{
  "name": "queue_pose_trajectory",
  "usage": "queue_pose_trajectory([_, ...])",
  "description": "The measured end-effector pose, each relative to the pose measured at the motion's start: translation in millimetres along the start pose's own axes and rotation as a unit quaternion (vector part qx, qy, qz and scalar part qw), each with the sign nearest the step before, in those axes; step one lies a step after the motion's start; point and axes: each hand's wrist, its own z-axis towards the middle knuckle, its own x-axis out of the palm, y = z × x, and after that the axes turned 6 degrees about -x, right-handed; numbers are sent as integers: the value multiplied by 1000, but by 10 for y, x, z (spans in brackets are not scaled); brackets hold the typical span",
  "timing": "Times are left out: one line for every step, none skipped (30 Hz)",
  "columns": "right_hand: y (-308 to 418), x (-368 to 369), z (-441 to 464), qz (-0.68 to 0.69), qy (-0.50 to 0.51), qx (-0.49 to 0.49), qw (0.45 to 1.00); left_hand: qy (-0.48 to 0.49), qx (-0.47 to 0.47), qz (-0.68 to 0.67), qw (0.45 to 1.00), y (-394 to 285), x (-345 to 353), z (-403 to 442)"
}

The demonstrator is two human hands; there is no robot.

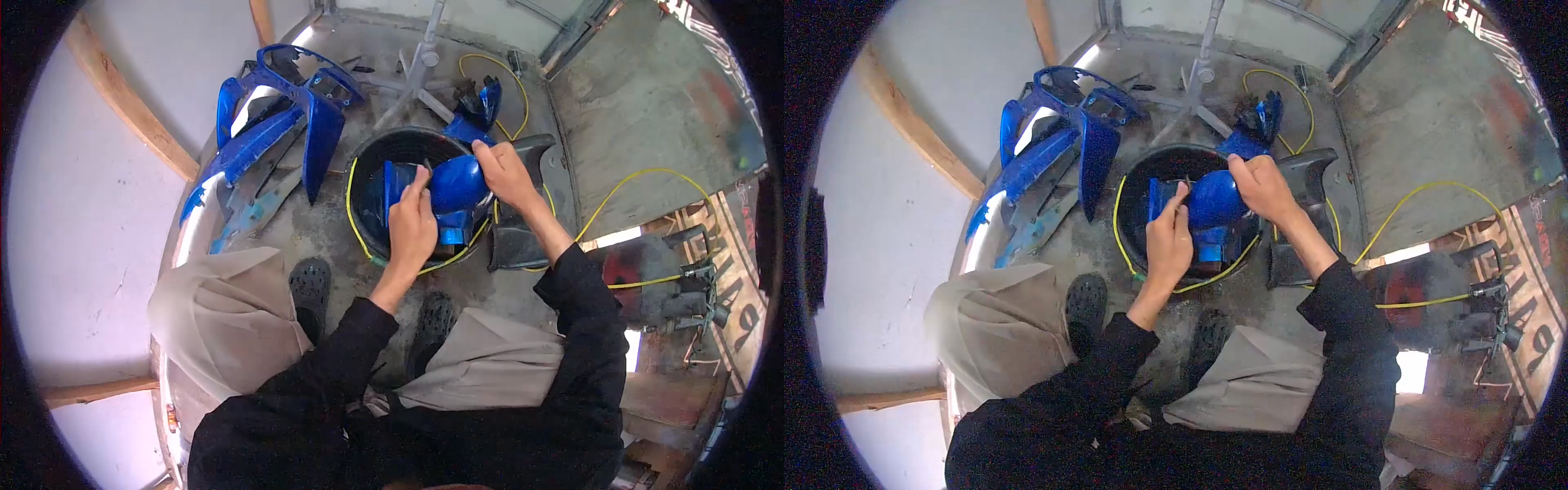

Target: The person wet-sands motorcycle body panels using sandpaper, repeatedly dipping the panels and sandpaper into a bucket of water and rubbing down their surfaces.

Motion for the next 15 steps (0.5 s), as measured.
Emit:
queue_pose_trajectory([-6,8,-4,4,4,10,1000,-9,70,13,997,-48,10,-39])
queue_pose_trajectory([-15,-4,-8,7,5,20,1000,-14,117,10,993,-112,46,-85])
queue_pose_trajectory([-18,-32,-2,8,8,30,999,-20,164,6,986,-178,80,-108])
queue_pose_trajectory([-12,-47,-25,6,3,34,999,-9,158,-10,987,-145,78,-60])
queue_pose_trajectory([0,-45,-49,7,-1,40,999,-5,101,-32,994,-34,94,-17])
queue_pose_trajectory([13,-42,-21,7,-10,39,999,5,41,-22,999,-48,74,22])
queue_pose_trajectory([33,-25,-8,0,-10,33,999,14,-20,-10,1000,-60,49,43])
queue_pose_trajectory([49,-22,-10,-9,-9,28,1000,2,43,-2,999,-80,59,-4])
queue_pose_trajectory([56,-19,-5,-17,-10,24,1000,-6,107,7,994,-147,72,-61])
queue_pose_trajectory([55,-8,-18,-10,-13,36,999,8,146,6,989,-281,70,-129])
queue_pose_trajectory([47,-21,-5,-6,-16,46,999,7,159,15,987,-252,72,-130])
queue_pose_trajectory([48,-41,-19,-3,-16,57,998,4,169,23,985,-199,84,-132])
queue_pose_trajectory([50,-56,-33,-5,-6,50,999,1,184,30,982,-152,101,-115])
queue_pose_trajectory([43,-64,-14,-6,-2,39,999,1,160,-20,987,-105,114,-131])
queue_pose_trajectory([48,-46,-13,-5,6,31,999,-1,142,-23,990,-115,89,-186])
